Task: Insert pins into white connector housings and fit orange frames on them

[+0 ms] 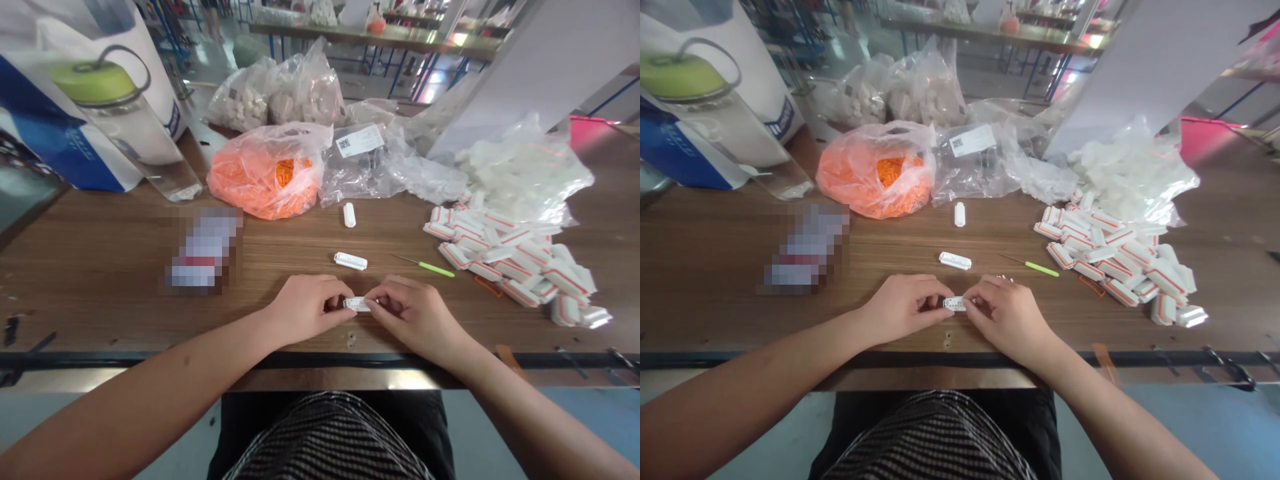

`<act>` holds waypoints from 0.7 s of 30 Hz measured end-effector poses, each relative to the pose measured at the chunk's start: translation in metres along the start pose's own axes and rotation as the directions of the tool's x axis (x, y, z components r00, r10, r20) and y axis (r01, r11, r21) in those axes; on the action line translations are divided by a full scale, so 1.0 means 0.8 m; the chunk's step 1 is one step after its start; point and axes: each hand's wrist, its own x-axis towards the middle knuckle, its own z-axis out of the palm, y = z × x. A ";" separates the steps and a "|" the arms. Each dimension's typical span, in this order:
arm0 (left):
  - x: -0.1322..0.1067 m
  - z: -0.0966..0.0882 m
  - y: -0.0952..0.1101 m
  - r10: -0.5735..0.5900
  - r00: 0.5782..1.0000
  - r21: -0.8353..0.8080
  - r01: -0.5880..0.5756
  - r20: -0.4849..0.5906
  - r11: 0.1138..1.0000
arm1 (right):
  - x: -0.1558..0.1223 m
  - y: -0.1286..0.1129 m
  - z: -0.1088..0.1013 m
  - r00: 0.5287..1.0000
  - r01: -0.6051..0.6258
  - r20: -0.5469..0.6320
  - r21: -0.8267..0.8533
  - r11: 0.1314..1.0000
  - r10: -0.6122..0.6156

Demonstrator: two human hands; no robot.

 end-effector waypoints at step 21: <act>-0.001 -0.001 0.003 -0.058 0.998 0.011 0.058 0.006 0.998 | -0.011 0.036 -0.042 0.968 -0.170 -0.195 -0.064 0.983 0.155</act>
